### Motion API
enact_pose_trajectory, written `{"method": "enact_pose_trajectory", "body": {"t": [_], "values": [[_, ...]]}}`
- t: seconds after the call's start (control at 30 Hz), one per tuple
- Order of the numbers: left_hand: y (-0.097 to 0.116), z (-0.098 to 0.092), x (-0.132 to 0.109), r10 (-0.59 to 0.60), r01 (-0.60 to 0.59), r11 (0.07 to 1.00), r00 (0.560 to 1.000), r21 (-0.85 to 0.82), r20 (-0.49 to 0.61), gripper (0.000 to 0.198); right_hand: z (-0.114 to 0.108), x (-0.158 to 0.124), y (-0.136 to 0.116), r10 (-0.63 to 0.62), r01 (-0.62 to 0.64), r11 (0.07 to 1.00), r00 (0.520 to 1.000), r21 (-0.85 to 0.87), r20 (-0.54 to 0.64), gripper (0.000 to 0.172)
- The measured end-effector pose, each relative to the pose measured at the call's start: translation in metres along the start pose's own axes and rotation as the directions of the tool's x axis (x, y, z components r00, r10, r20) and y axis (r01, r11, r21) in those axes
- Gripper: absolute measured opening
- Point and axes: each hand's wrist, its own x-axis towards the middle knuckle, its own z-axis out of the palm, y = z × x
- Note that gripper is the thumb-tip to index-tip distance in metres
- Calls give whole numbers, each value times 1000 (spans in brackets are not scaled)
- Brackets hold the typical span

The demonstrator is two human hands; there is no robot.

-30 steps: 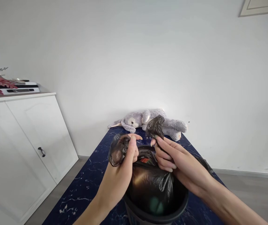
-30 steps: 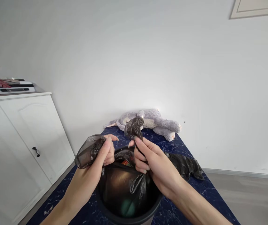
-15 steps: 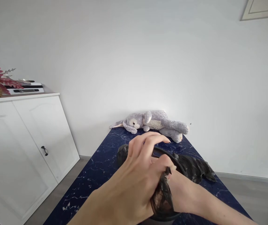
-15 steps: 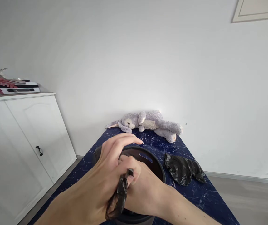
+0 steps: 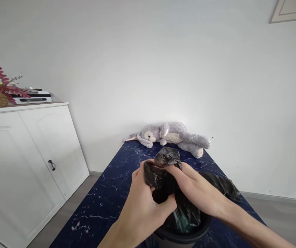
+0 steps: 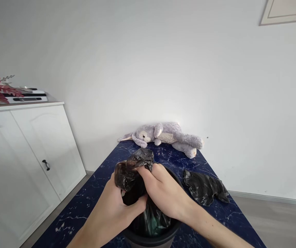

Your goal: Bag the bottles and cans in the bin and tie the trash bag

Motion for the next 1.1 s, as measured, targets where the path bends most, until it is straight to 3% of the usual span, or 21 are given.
{"method": "enact_pose_trajectory", "body": {"t": [0.07, 0.17, 0.3, 0.43, 0.53, 0.6, 0.7, 0.83, 0.93, 1.0, 1.1], "values": [[9, -3, 7, -20, 16, 998, 998, 63, 64, 11, -4, 0, 2, 51, -52, 998, 999, 25, 9, 44], [16, -10, 14, 18, -27, 996, 995, 85, 101, 7, -17, -1, 10, 56, -66, 986, 996, 151, 71, 42], [14, -18, 20, -5, 11, 999, 980, -32, 198, 17, -40, -3, 17, -107, 99, 994, 981, 52, 160, 29], [10, -21, 24, -40, 87, 981, 966, -176, 254, 19, -51, -5, 22, -265, 306, 945, 925, -117, 273, 28], [6, -20, 25, -127, 176, 970, 955, -167, 268, 20, -52, -6, 31, -424, 491, 816, 867, -307, 261, 53], [3, -19, 26, -192, 240, 959, 942, -153, 275, 18, -51, -5, 38, -504, 562, 669, 824, -487, 259, 66], [0, -19, 27, -218, 262, 953, 940, -148, 262, 18, -49, -4, 43, -590, 587, 426, 757, -689, 280, 72], [3, -17, 25, -188, 229, 964, 946, -133, 265, 21, -41, 0, 46, -663, 575, 201, 676, -793, 322, 52], [8, -15, 23, -94, 122, 988, 959, -92, 266, 18, -32, 5, 50, -651, 499, 105, 688, -860, 320, 29], [10, -16, 22, -43, 64, 996, 959, -66, 278, 22, -26, 8, 51, -641, 445, 70, 706, -893, 301, 27], [9, -19, 22, -73, 103, 990, 956, -93, 283, 40, -20, 11, 50, -668, 369, 52, 704, -928, 242, 29]]}}
